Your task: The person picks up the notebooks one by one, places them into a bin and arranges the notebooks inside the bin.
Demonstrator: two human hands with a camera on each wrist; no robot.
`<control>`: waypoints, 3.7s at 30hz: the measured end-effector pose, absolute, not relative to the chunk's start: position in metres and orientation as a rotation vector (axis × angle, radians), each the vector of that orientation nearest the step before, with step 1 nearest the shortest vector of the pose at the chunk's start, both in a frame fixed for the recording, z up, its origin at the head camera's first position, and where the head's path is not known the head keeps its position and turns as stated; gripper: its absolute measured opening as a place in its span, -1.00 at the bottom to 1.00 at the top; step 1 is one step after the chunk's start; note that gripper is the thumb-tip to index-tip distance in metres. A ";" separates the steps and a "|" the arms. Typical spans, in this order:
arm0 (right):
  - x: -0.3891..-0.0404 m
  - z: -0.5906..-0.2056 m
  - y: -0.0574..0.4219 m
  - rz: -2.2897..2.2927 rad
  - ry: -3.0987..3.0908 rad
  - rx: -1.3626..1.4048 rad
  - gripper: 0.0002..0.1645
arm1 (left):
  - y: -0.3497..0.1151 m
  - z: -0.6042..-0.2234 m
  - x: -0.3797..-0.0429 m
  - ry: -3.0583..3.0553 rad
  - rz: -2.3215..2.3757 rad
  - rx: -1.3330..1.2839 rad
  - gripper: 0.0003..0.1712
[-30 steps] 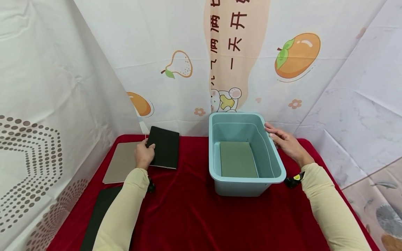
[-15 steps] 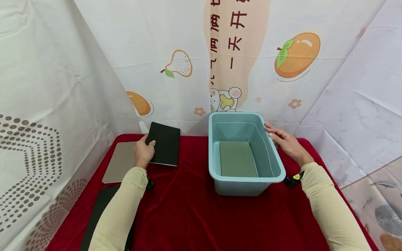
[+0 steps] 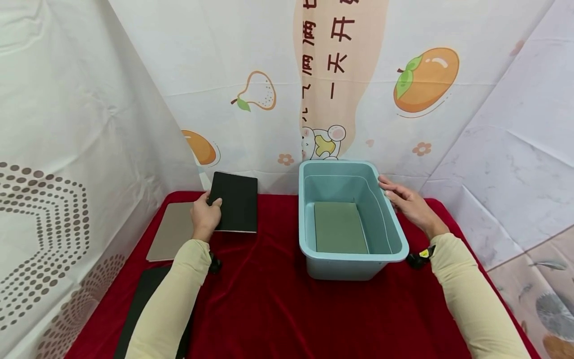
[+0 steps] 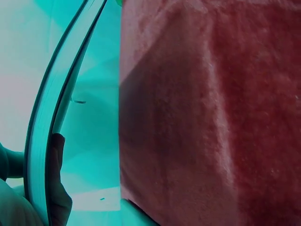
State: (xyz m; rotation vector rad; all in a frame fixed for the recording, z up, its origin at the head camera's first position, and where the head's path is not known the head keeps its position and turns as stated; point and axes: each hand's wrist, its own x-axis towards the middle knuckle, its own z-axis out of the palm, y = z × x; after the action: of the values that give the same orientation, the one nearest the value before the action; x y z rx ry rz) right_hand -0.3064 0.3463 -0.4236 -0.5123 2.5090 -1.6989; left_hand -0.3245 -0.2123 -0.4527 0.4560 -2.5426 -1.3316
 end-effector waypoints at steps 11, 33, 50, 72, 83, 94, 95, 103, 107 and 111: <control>-0.306 -0.424 0.347 -1.683 2.524 -0.485 -0.41 | -0.204 -0.440 -0.325 -2.459 -1.428 0.425 -0.40; -0.308 -0.424 0.349 -1.704 2.495 -0.550 -0.40 | -0.188 -0.407 -0.320 -2.366 -1.494 0.424 -0.43; -0.308 -0.424 0.349 -1.694 2.504 -0.517 -0.41 | -0.172 -0.380 -0.316 -2.295 -1.656 0.351 -0.43; -0.311 -0.423 0.351 -1.669 2.513 -0.563 -0.42 | -0.151 -0.353 -0.306 -2.246 -1.863 0.294 -0.38; -0.311 -0.424 0.349 -1.657 2.520 -0.544 -0.40 | -0.146 -0.340 -0.301 -2.260 -1.884 0.248 -0.38; -0.309 -0.422 0.349 -1.673 2.520 -0.508 -0.42 | -0.139 -0.325 -0.295 -2.263 -1.942 0.205 -0.37; -0.309 -0.422 0.349 -1.672 2.521 -0.504 -0.41 | -0.137 -0.324 -0.294 -2.265 -1.946 0.201 -0.37; -0.309 -0.423 0.348 -1.680 2.512 -0.480 -0.41 | -0.123 -0.320 -0.292 -2.251 -2.016 0.176 -0.37; -0.309 -0.422 0.348 -1.677 2.517 -0.478 -0.41 | -0.116 -0.317 -0.293 -2.237 -2.029 0.171 -0.37; -0.309 -0.422 0.348 -1.685 2.519 -0.481 -0.41 | -0.110 -0.315 -0.292 -2.229 -2.041 0.157 -0.37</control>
State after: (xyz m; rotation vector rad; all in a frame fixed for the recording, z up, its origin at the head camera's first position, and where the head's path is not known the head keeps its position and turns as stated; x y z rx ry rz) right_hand -0.3087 0.3478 -0.4218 -0.4810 2.5191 -1.6850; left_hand -0.2925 -0.1097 -0.3147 0.1566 -2.2287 -2.0408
